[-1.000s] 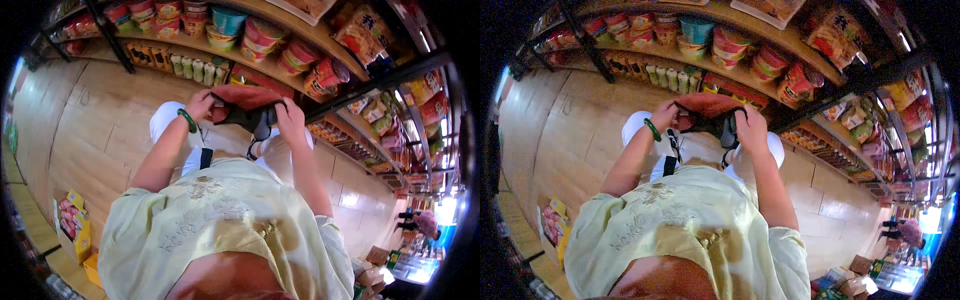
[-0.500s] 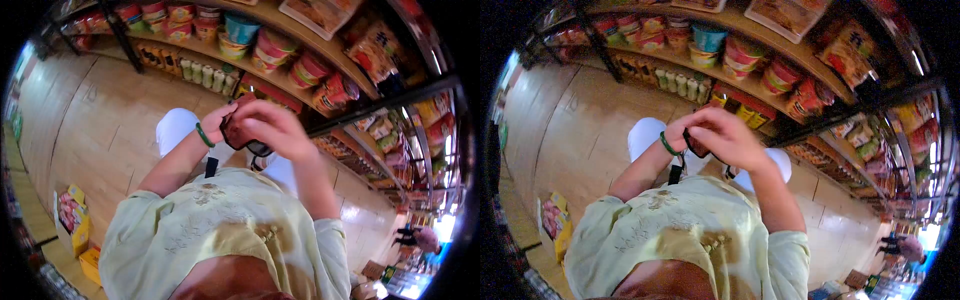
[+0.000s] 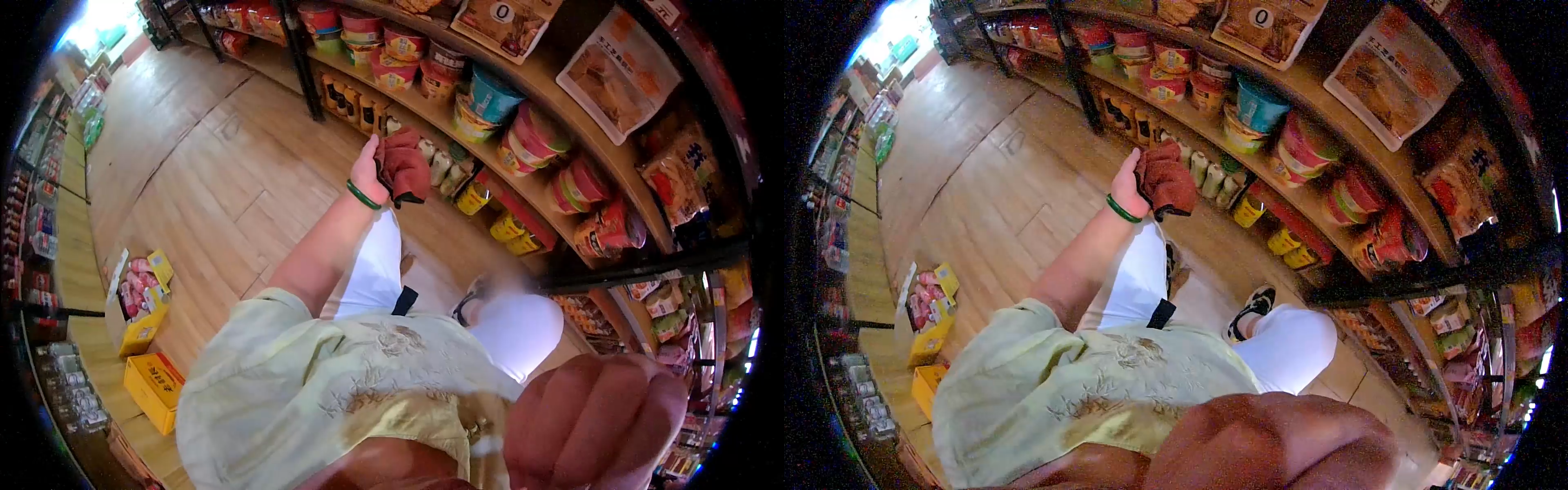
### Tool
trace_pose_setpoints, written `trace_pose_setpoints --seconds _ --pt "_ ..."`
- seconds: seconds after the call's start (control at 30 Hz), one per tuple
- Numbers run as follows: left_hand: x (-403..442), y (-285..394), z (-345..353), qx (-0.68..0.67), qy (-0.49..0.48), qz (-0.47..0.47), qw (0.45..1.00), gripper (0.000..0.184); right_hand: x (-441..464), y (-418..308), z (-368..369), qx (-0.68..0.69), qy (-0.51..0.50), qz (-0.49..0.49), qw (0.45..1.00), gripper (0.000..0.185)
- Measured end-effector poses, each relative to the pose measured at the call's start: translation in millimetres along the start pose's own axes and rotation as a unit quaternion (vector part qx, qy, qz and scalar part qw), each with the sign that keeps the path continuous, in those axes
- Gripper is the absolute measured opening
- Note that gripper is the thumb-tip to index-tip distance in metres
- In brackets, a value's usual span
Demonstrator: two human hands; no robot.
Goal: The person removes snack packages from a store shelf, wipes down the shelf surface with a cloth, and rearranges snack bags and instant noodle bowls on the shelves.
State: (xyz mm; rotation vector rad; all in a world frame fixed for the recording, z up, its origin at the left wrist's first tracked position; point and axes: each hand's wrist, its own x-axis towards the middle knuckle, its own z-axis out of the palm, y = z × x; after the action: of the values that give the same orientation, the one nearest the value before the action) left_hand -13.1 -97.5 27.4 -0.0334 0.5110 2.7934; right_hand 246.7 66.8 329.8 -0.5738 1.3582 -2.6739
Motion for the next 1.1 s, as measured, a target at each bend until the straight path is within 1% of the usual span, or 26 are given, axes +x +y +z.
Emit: trace_pose_setpoints --seconds 0.07,0.13,0.17,0.23,0.3,0.33,0.4,0.47,0.53,0.57,0.6,0.67,0.7,0.77,0.8,0.87,0.93,1.0,1.1 --pt "-0.2 0.7 -3.3 -0.019 0.001 0.008 1.000 0.045 15.4 1.7 6.1 -0.038 -0.041 -0.029 0.998 0.007" --pt "-2.8 3.3 -2.2 -0.002 0.019 -0.012 1.000 0.044 5.3 -5.2 -5.3 -0.031 -0.043 -0.006 0.999 0.006" --pt "-5.8 4.7 0.2 0.003 0.002 -0.019 1.000 0.043 1.2 -8.0 -10.4 -0.026 -0.046 0.002 0.999 0.007" --pt "-0.6 4.3 -11.5 -0.002 0.006 -0.009 1.000 0.043 -0.8 -9.5 -15.5 0.008 -0.075 0.019 0.997 0.008" --pt "2.2 5.2 -14.6 0.004 0.003 -0.008 1.000 0.043 8.8 -3.0 -19.0 0.020 -0.139 -0.030 0.990 0.011" --pt "-1.5 6.5 -10.4 0.008 0.004 0.003 1.000 0.043 11.4 -1.6 -20.1 0.026 -0.149 -0.030 0.988 0.011" --pt "-7.7 5.8 -1.1 -0.021 -0.013 -0.030 0.999 0.043 14.7 0.1 -21.3 0.019 -0.162 -0.040 0.986 0.013" --pt "-4.4 3.8 -3.2 -0.003 -0.007 -0.008 1.000 0.043 17.0 1.4 -21.6 0.009 -0.175 -0.055 0.983 0.014" --pt "-4.9 1.9 0.1 -0.032 0.023 -0.032 0.999 0.043 21.2 1.8 -22.6 0.001 -0.190 -0.069 0.979 0.016" --pt "-3.8 1.8 -5.5 -0.022 0.008 -0.036 0.999 0.042 27.0 1.5 -23.8 0.033 -0.209 -0.042 0.976 0.019" --pt "-2.6 2.0 -8.3 -0.018 0.007 -0.028 0.999 0.042 38.0 7.6 -27.7 0.062 -0.263 -0.043 0.962 0.018" --pt "-0.4 0.3 -11.4 -0.006 -0.003 -0.052 0.999 0.042 44.2 5.0 -26.8 0.048 -0.281 -0.013 0.958 0.018" --pt "-4.5 1.1 -2.8 0.002 0.005 -0.052 0.999 0.042 42.6 4.0 -25.1 0.049 -0.283 -0.014 0.958 0.018" --pt "-2.3 -0.5 -4.4 0.002 0.004 -0.042 0.999 0.042 36.6 4.0 -19.1 0.034 -0.233 -0.037 0.971 0.021" --pt "-3.4 -0.1 -4.2 -0.001 0.004 -0.033 0.999 0.042 34.2 4.1 -15.1 0.036 -0.236 -0.035 0.971 0.021" --pt "-5.6 0.3 -3.7 -0.007 0.002 -0.035 0.999 0.043 31.6 2.9 -9.9 0.037 -0.180 -0.031 0.983 0.022" --pt "-5.5 2.3 -5.9 -0.013 0.001 -0.035 0.999 0.043 34.1 1.3 -11.9 0.041 -0.190 -0.019 0.981 0.022" --pt "-4.3 3.7 -10.7 -0.013 -0.032 -0.060 0.998 0.044 37.4 0.0 -16.5 0.059 -0.242 -0.013 0.968 0.022" --pt "-4.7 4.2 -9.5 -0.010 -0.028 -0.055 0.998 0.044 37.4 -0.9 -17.6 0.037 -0.246 -0.019 0.968 0.022"
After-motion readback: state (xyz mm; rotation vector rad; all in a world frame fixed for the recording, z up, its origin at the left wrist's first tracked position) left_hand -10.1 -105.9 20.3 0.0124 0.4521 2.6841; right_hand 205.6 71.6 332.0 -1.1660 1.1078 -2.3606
